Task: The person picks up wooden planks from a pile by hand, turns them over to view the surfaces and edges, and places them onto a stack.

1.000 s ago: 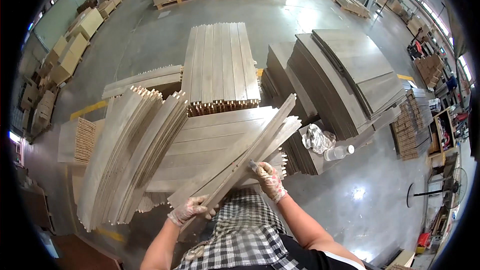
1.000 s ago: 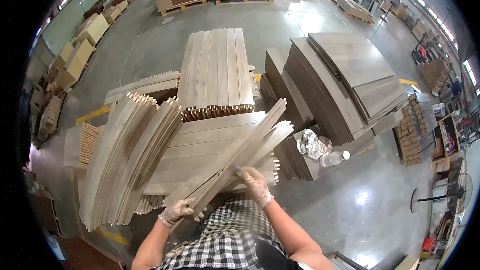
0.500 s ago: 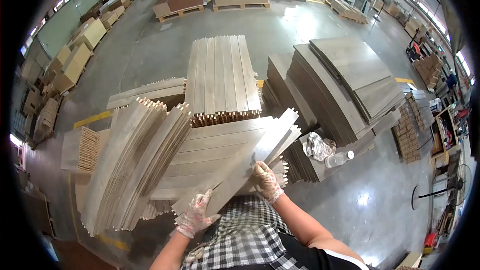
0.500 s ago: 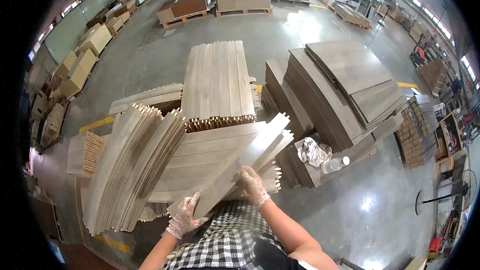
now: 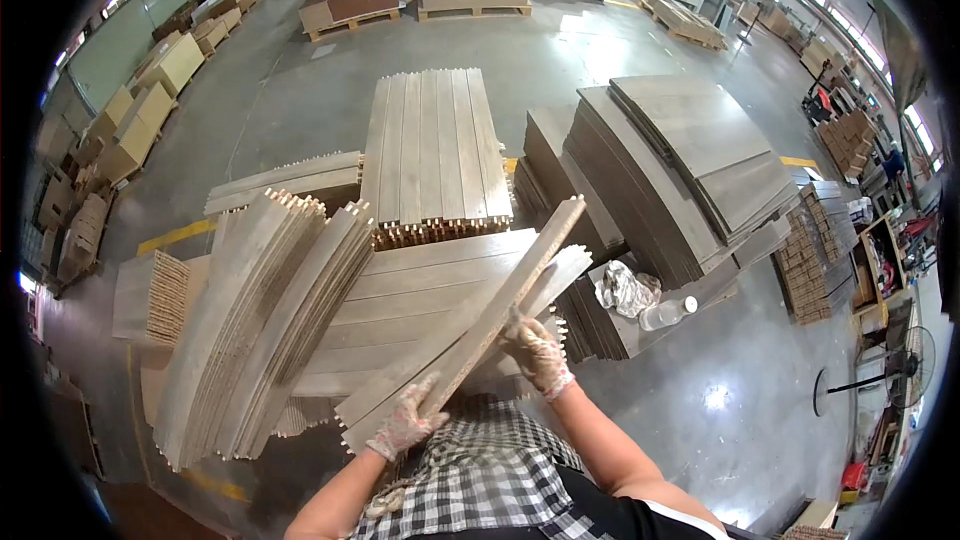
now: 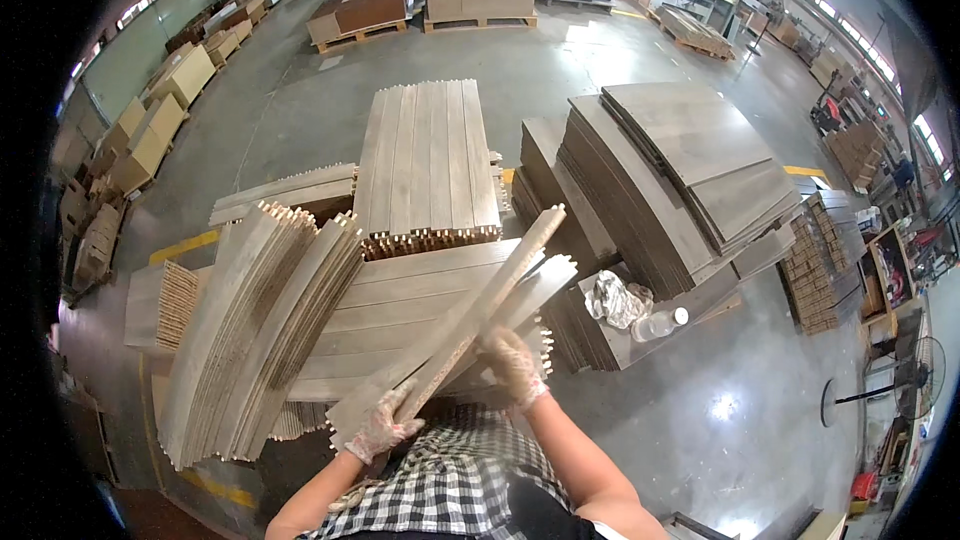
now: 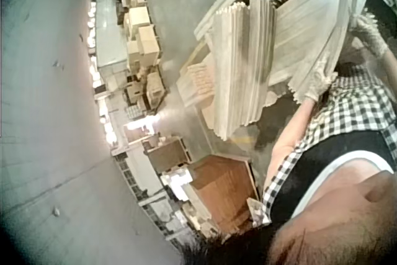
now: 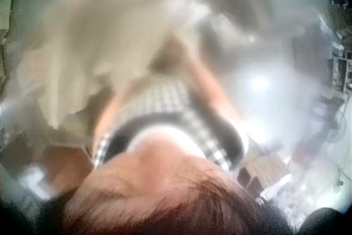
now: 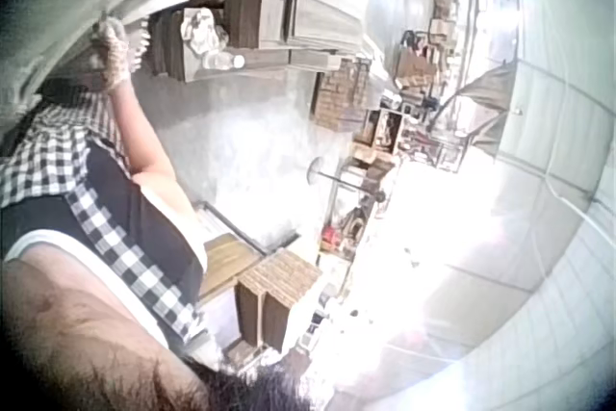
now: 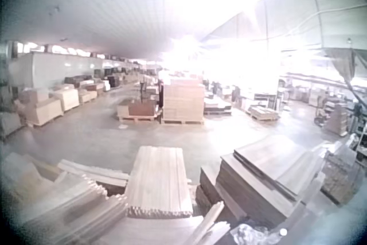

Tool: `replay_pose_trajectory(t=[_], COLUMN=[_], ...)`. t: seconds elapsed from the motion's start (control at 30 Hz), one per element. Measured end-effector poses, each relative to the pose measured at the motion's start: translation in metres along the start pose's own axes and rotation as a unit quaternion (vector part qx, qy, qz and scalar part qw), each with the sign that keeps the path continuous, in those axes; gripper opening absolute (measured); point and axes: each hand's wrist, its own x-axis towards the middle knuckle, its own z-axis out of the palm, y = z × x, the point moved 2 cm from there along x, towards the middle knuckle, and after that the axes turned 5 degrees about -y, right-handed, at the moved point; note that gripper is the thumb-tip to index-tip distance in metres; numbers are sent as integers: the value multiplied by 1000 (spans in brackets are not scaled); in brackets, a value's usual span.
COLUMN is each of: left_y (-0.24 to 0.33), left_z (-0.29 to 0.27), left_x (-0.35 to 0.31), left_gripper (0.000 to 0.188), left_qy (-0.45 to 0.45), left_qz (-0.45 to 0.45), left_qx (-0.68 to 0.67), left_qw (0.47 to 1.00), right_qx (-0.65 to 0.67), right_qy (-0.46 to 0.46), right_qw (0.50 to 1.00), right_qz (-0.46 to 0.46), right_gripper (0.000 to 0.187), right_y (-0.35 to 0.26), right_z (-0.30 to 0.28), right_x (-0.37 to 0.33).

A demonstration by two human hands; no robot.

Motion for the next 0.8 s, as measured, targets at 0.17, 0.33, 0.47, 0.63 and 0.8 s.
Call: replay_pose_trajectory(t=[0.17,0.33,0.47,0.63,0.8], left_y=[-18,-39,-53,-47,-44], left_z=[11,42,43,37,38], left_x=[16,21,17,22,22], left_gripper=[91,91,87,84,84], left_qy=[15,20,43,36,44], left_qz=[-84,-33,-28,-45,-63], left_qx=[181,324,267,221,217], left_qw=[980,945,962,974,973], right_qx=[-56,-215,-294,-593,-675], right_qy=[99,151,123,33,209], right_qw=[994,965,942,768,689], right_qz=[-3,-24,-104,-239,-160], right_gripper=[22,27,34,60,41], right_y=[-12,-7,-28,-51,-135], right_z=[-61,-88,-75,-98,-164], right_x=[-32,-28,-4,38,93])
